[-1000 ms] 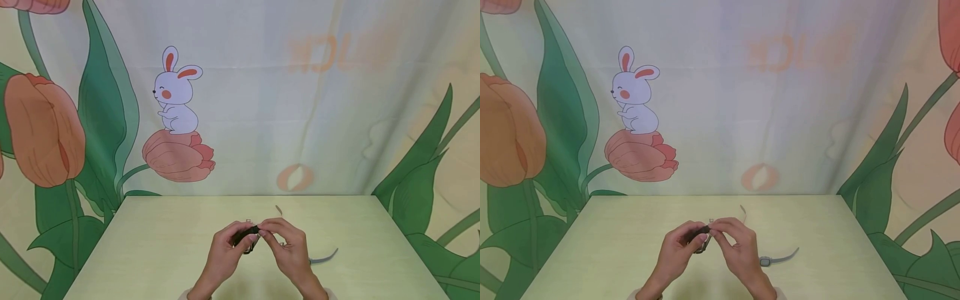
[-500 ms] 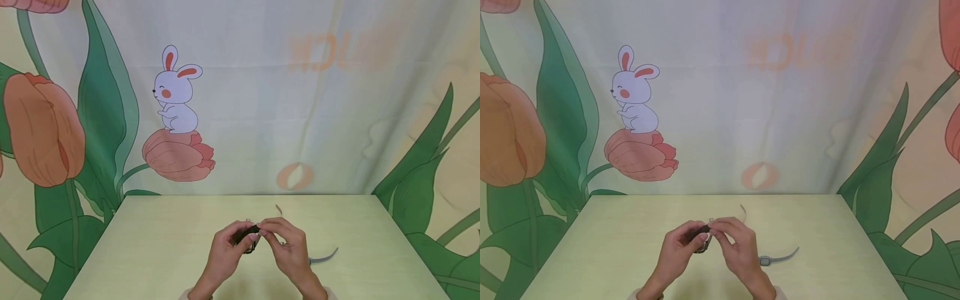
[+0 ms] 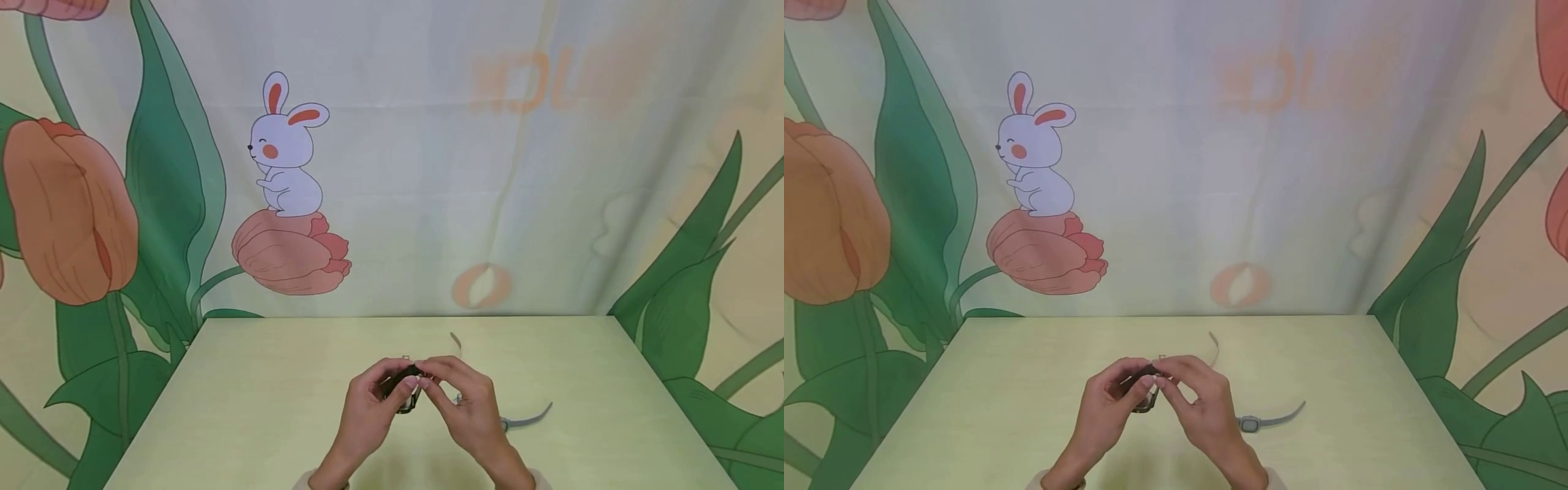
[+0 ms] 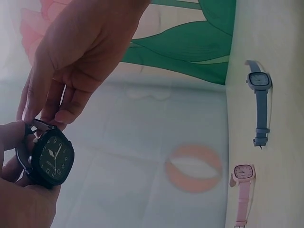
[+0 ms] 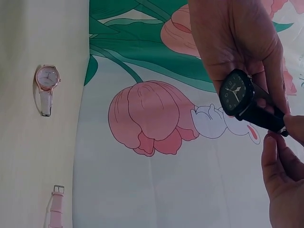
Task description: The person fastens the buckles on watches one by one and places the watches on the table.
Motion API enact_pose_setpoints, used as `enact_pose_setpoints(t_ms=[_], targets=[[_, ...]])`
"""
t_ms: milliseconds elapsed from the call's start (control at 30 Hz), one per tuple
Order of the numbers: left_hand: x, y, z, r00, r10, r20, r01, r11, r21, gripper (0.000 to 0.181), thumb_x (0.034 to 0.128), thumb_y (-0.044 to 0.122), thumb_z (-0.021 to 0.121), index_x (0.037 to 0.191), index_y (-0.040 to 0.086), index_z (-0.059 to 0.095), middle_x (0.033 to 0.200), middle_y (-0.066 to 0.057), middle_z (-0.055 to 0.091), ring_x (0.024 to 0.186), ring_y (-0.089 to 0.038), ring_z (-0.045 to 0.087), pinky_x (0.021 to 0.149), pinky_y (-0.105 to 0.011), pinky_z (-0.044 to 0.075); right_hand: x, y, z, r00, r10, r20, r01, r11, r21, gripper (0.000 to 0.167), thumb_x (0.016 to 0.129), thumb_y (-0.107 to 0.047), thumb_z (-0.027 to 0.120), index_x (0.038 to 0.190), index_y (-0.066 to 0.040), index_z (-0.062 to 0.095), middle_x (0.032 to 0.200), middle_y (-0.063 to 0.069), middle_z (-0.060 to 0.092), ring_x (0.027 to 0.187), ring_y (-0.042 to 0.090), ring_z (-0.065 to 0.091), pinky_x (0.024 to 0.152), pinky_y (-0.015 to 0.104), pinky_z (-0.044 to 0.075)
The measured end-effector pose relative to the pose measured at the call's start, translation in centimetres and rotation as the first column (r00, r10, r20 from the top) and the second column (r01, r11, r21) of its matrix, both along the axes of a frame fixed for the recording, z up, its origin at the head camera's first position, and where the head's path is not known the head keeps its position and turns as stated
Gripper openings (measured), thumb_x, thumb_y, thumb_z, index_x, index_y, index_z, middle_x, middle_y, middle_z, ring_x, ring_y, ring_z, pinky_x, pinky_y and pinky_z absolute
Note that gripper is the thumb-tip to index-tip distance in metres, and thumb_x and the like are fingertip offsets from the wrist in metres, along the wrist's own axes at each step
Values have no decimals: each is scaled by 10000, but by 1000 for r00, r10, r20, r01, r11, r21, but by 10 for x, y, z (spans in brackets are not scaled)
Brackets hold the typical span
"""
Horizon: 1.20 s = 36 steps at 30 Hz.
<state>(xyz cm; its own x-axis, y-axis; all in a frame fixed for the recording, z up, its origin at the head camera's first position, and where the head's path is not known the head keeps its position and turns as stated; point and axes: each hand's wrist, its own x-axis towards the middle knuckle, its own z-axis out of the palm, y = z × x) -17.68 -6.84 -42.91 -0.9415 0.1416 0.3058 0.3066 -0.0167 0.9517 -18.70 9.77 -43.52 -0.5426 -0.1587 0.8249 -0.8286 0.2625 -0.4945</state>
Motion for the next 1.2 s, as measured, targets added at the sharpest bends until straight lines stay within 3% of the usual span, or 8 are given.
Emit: enact_pose_setpoints(t_ms=[167,367,533,700,967,1200], targets=[[0,1,0,1000,-11,12,11,1000,22,179,928,200,687,1077,102,682,1097,-117,674,1041,-161,688,806,-260,577,-1,-2,-3,1000,12,-13,-12,1000,-7,308,815,102,711,1091,-34,726,992,98,695,864,185,676,799,155,532],[0,3,0,998,-32,57,28,998,62,208,923,181,692,1087,54,664,1104,-163,648,912,-115,689,696,-275,594,0,-3,-8,992,64,106,-53,993,-108,263,858,77,682,1104,-16,671,973,135,685,869,172,657,819,162,542],[1,4,2,998,-47,44,44,997,69,207,924,160,690,1071,18,656,1079,-197,641,919,-199,690,710,-331,607,-1,-2,-7,997,61,43,-57,994,-97,291,820,164,664,1048,-10,711,959,137,679,859,152,649,766,159,526],[1,4,2,999,-27,40,26,999,36,187,918,182,700,1060,63,675,1078,-150,652,933,-183,664,731,-303,599,0,-2,-5,999,41,19,-39,995,-93,299,802,165,678,1043,-4,734,950,128,679,842,155,643,744,152,516],[-1,-1,2,999,-37,-37,35,998,-61,211,909,197,712,1114,155,684,1094,-43,685,996,-135,654,957,-268,503,5,1,0,976,161,147,-124,965,-233,274,855,167,622,1092,47,689,998,183,640,980,84,647,883,219,552],[-2,-11,-2,997,-28,-77,16,989,-150,255,874,230,753,1119,217,682,1147,25,690,1113,-173,622,917,-307,520,5,6,3,971,152,187,-99,959,-267,262,865,146,624,1101,45,682,1009,144,649,949,110,654,852,200,554]])
